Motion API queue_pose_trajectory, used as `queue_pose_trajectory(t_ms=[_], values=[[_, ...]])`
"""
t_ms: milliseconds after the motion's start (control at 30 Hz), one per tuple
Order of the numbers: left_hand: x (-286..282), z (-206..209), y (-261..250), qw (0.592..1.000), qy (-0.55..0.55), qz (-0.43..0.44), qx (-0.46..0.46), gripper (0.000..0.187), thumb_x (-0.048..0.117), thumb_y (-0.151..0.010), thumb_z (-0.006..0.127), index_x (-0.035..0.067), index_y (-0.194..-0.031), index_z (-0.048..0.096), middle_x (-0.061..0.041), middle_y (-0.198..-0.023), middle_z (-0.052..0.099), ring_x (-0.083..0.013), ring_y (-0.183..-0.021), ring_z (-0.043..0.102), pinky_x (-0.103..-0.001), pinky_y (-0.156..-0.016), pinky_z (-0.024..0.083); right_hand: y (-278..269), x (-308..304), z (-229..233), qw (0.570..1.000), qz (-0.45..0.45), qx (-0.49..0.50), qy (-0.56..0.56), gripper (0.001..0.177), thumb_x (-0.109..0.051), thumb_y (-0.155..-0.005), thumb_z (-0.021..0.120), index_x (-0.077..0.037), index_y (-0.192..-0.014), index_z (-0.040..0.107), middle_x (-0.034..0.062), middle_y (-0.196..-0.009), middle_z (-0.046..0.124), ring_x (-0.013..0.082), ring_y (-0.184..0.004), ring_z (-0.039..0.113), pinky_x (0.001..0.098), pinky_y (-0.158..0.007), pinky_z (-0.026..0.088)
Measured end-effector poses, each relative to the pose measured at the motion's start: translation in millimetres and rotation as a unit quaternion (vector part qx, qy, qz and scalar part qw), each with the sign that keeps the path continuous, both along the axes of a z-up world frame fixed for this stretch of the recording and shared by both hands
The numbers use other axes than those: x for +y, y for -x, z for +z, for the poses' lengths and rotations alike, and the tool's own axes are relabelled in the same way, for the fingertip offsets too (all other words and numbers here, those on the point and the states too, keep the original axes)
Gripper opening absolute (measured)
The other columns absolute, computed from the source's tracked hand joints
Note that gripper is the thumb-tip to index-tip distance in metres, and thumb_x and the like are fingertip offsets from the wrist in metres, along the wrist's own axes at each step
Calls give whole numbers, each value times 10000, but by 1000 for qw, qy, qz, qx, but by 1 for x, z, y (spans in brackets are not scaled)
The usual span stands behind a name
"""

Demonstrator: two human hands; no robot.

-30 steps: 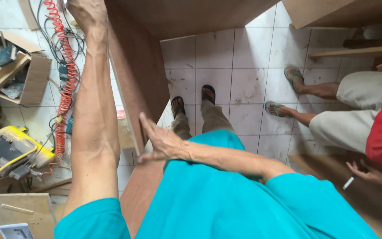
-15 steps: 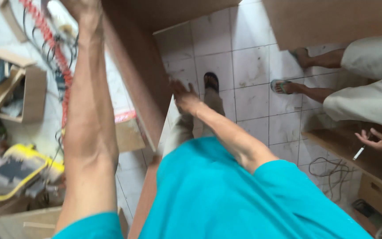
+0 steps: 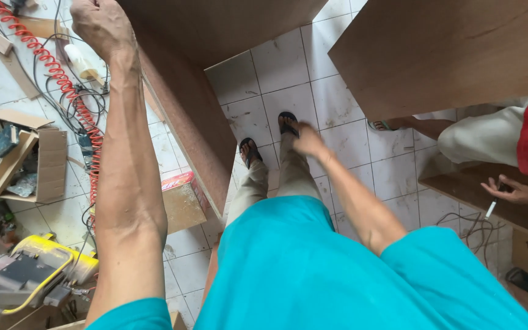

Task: The person sands a rectangular wooden board on a green workbench using a sanding block, then lifts the board and places it into a wooden cabinet frame. The person continues sanding the board while it rests on the workbench before moving it to the cabinet.

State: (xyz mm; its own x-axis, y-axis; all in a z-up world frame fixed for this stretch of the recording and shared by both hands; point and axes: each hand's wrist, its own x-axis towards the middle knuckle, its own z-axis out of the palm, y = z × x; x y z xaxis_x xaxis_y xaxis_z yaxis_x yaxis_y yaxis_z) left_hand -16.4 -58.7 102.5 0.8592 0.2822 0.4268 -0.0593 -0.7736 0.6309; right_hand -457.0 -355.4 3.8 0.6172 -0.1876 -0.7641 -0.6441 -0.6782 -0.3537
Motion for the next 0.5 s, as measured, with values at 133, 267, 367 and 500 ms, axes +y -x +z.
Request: queue_pose_trajectory(t_ms=[133,267,367,500], values=[[-8,8,3,998,54,-12,4,297,87,-767,562,149,-668,289,23,-563,351,-177,-561,316,-422,-536,322,72,71,36,994,-54,29,-89,576,-338,-960,516,-73,-1471,526,226,-1503,506,383,-1368,505,513,-1127,417],[-9,20,11,998,27,-20,47,506,328,-973,644,155,-606,341,24,-553,334,-174,-528,324,-410,-518,352,86,77,82,977,-137,117,-109,622,-364,-984,560,-142,-1550,429,143,-1618,396,327,-1487,385,514,-1212,339],[-4,-3,-7,999,31,-16,-5,433,212,-866,665,167,-675,279,29,-580,341,-157,-570,340,-395,-539,380,98,37,42,983,-177,-30,-43,584,-385,-953,553,-67,-1442,576,147,-1493,566,323,-1391,521,445,-1170,375],[-23,48,18,996,78,-24,19,398,374,-895,612,66,-644,587,-83,-559,689,-279,-515,568,-419,-577,505,89,-14,99,957,-263,-126,-8,579,-379,-928,594,-52,-1406,611,143,-1460,600,306,-1368,545,404,-1154,388]])
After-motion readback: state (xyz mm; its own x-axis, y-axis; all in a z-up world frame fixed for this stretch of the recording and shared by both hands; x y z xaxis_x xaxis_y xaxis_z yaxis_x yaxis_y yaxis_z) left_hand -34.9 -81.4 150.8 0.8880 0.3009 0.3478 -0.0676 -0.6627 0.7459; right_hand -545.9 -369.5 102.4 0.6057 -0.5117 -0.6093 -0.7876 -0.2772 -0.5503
